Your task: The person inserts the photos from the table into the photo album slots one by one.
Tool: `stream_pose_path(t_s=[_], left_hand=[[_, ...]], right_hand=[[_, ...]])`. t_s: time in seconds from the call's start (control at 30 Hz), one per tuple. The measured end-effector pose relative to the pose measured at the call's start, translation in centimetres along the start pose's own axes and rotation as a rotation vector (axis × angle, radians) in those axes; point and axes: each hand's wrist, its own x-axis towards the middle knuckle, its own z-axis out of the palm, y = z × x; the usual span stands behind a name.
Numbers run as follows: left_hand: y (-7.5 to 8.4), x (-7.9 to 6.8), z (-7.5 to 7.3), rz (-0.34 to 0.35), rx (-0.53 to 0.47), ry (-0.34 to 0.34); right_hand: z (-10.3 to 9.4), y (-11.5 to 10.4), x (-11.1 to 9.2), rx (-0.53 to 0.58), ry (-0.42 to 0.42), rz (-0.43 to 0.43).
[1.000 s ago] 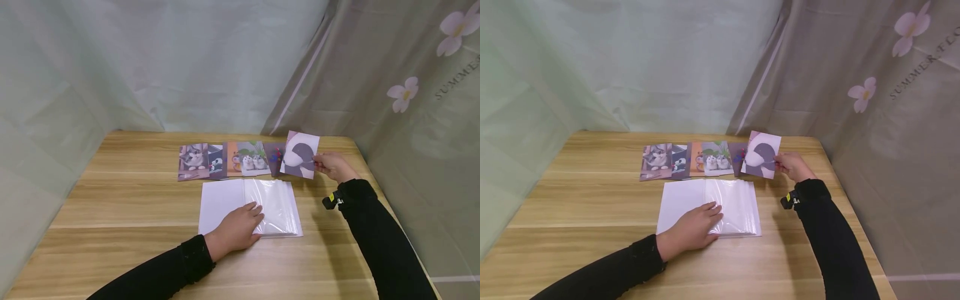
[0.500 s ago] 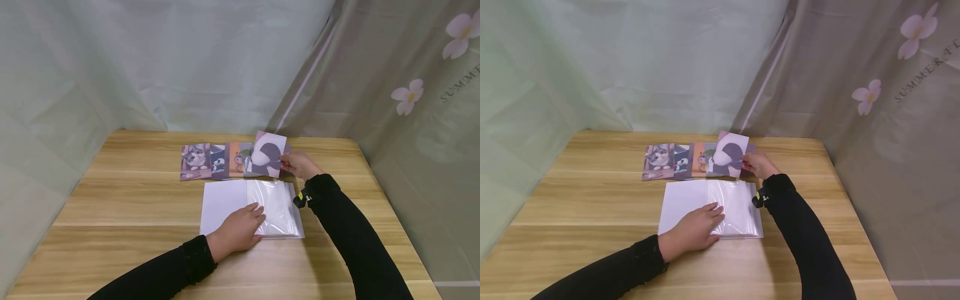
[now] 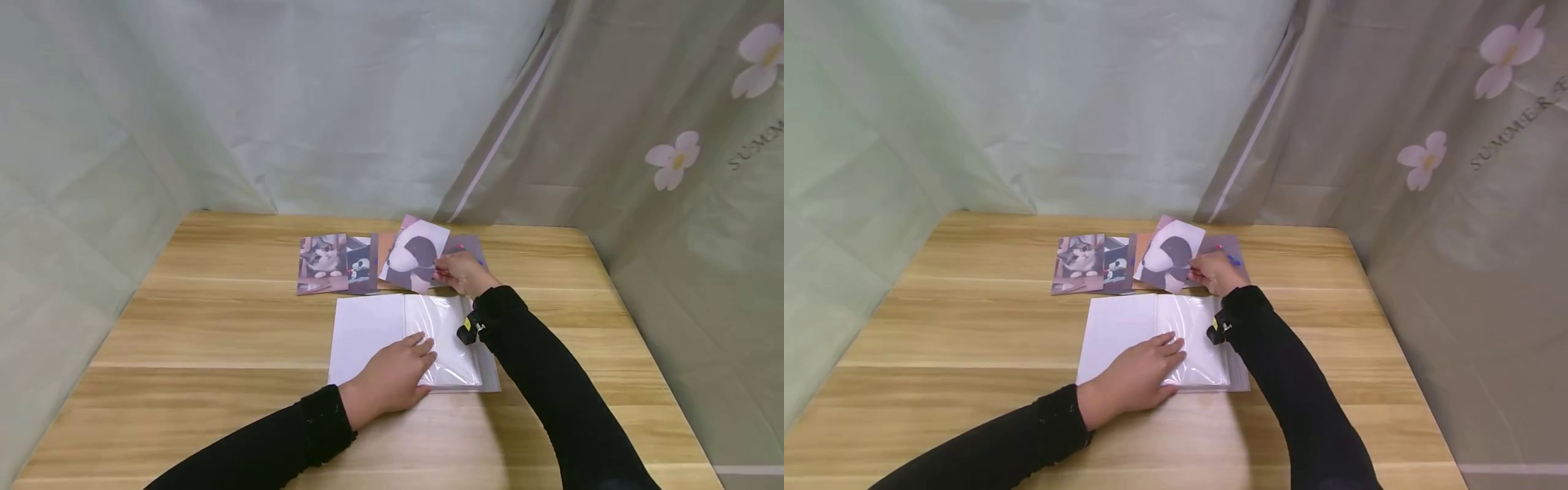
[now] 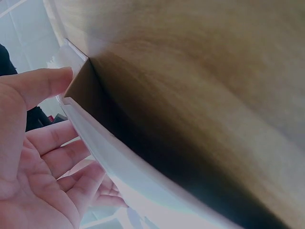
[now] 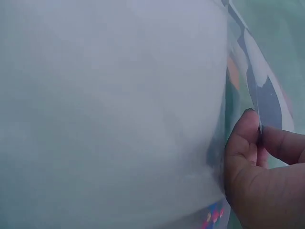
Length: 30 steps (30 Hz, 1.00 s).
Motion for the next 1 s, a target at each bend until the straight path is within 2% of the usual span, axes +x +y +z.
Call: stream_pose_path(t_s=[0.2, 0.53, 0.8, 1.0], left_hand=[[-0.1, 0.0, 0.1, 0.002, 0.005, 0.015], [0.0, 0.0, 0.2, -0.002, -0.006, 0.006], [0.1, 0.1, 0.1, -0.02, -0.015, -0.016], [0.3, 0.0, 0.1, -0.014, -0.011, -0.015]], right_hand=[[0.0, 0.1, -0.2, -0.033, -0.03, -0.001], [-0.7, 0.1, -0.9, -0.018, -0.056, 0.009], [-2.6, 0.1, -1.1, -0.125, -0.064, 0.021], [-3.9, -0.1, -1.5, -0.19, -0.049, -0.013]])
